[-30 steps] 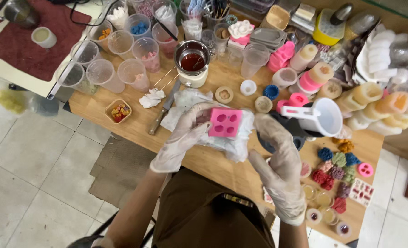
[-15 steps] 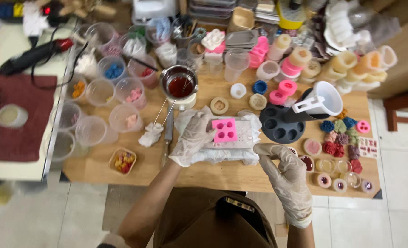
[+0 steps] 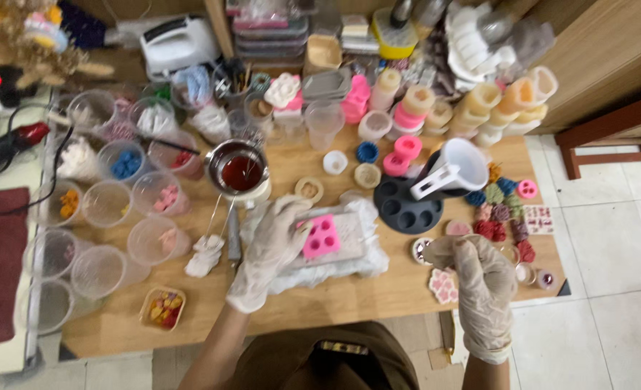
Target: The person prepares small decorative wax elements by hand and uses a heat tool to melt wax in a small metal pot. They then use a spoon to transfer the melted wax into a pink silicone mold to form small shapes.
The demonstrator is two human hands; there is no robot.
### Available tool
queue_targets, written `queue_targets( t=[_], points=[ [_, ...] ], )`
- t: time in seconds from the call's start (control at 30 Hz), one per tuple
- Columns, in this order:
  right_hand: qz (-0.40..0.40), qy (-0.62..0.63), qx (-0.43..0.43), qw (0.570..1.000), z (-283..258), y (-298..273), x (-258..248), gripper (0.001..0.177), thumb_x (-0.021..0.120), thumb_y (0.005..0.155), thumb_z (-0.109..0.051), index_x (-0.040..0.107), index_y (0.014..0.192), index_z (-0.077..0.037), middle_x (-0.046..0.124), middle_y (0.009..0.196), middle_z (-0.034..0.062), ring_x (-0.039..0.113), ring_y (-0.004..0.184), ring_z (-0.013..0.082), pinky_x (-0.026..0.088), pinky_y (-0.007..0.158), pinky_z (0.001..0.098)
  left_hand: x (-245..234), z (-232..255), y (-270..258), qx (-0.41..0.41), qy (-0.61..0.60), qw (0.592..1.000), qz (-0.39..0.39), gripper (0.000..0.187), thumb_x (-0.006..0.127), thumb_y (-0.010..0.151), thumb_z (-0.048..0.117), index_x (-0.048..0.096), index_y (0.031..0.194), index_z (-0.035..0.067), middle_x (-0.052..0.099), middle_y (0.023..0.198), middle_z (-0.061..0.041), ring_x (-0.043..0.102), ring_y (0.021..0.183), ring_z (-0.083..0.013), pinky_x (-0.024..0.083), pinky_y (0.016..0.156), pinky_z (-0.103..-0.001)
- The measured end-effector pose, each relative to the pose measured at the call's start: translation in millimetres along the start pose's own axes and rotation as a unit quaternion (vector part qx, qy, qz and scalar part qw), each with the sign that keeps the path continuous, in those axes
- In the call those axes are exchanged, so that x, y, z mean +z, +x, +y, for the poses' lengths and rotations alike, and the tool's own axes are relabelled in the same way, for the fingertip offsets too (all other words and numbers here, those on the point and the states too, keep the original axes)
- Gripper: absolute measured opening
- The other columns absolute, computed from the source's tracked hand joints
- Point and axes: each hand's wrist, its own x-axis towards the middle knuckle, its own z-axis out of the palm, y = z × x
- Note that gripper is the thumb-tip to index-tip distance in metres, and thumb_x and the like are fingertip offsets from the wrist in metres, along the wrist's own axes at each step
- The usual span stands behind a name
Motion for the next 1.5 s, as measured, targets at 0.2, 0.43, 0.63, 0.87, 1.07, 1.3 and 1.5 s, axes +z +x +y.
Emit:
queue_targets(
  t=[0.2,0.43,0.63,0.87,1.07,1.3,1.5],
  points=[
    [-0.002,0.002,-0.035,0.999,-33.9,86.0,-50.9,0.024,0.06,0.107,-0.019,0.065,0.103,0.004,0.074,0.097,0.0099,0.068,0.085,0.0147,0.056,0.081,0.0301,-5.2,15.6,41.1,-0.098,0.007,0.995,-0.008,0.037,0.076,0.084,0.011,0.068,0.12,0.006,0.067,0.118,-0.01,0.067,0.102,-0.0259,0.053,0.092,-0.036],
    [-0.031,-0.016,-0.013,0.999,3.5,199.9,-111.5,0.021,0.06,0.094,0.001,0.066,0.114,0.003,0.071,0.104,0.0078,0.063,0.093,0.0131,0.052,0.085,0.0275,31.8,26.1,98.9,-0.075,0.032,0.997,-0.001,0.045,0.074,0.081,0.007,0.066,0.125,0.003,0.067,0.122,-0.015,0.064,0.114,-0.0315,0.051,0.098,-0.038],
    [-0.082,-0.116,-0.007,0.99,75.6,289.5,-162.8,0.027,0.059,0.093,0.0,0.066,0.12,0.002,0.071,0.106,0.0041,0.063,0.096,0.0096,0.051,0.085,0.025,47.7,46.4,120.6,-0.098,0.06,0.993,-0.004,0.048,0.074,0.084,0.01,0.064,0.131,0.002,0.065,0.128,-0.018,0.063,0.118,-0.0323,0.05,0.099,-0.039],
    [-0.053,-0.178,-0.032,0.982,111.9,357.9,-184.8,0.022,0.065,0.097,-0.002,0.07,0.117,0.003,0.073,0.104,0.0085,0.062,0.091,0.0113,0.052,0.082,0.0263,50.5,50.8,129.4,-0.161,0.08,0.983,-0.024,0.049,0.073,0.084,0.011,0.063,0.132,0.003,0.064,0.127,-0.017,0.066,0.112,-0.0283,0.051,0.097,-0.038],
    [-0.076,-0.287,-0.195,0.935,94.3,432.3,-160.8,0.031,0.061,0.092,0.002,0.073,0.119,-0.006,0.072,0.124,0.0177,0.069,0.107,0.0266,0.056,0.093,0.0379,55.7,54.8,139.4,-0.183,0.113,0.976,-0.026,0.048,0.071,0.085,0.01,0.063,0.132,0.004,0.065,0.127,-0.016,0.067,0.113,-0.0282,0.053,0.095,-0.037],
    [-0.22,-0.61,-0.209,0.732,171.4,483.9,-55.3,0.05,0.067,0.08,-0.026,0.067,0.129,-0.027,0.027,0.164,0.021,0.016,0.147,0.0446,0.007,0.109,0.0749,59.1,52.4,143.0,-0.186,0.114,0.976,-0.019,0.048,0.072,0.085,0.01,0.064,0.132,0.005,0.066,0.126,-0.016,0.067,0.114,-0.0281,0.052,0.096,-0.037],
    [-0.081,-0.717,-0.274,0.636,226.0,522.7,-80.1,0.057,0.052,0.099,-0.018,0.045,0.155,-0.014,0.041,0.163,0.0129,0.022,0.157,0.0371,0.0,0.109,0.0832,56.4,36.2,125.5,-0.22,0.087,0.972,-0.009,0.047,0.072,0.085,0.01,0.063,0.131,0.004,0.065,0.126,-0.015,0.068,0.11,-0.0248,0.055,0.091,-0.034]
  ],
)
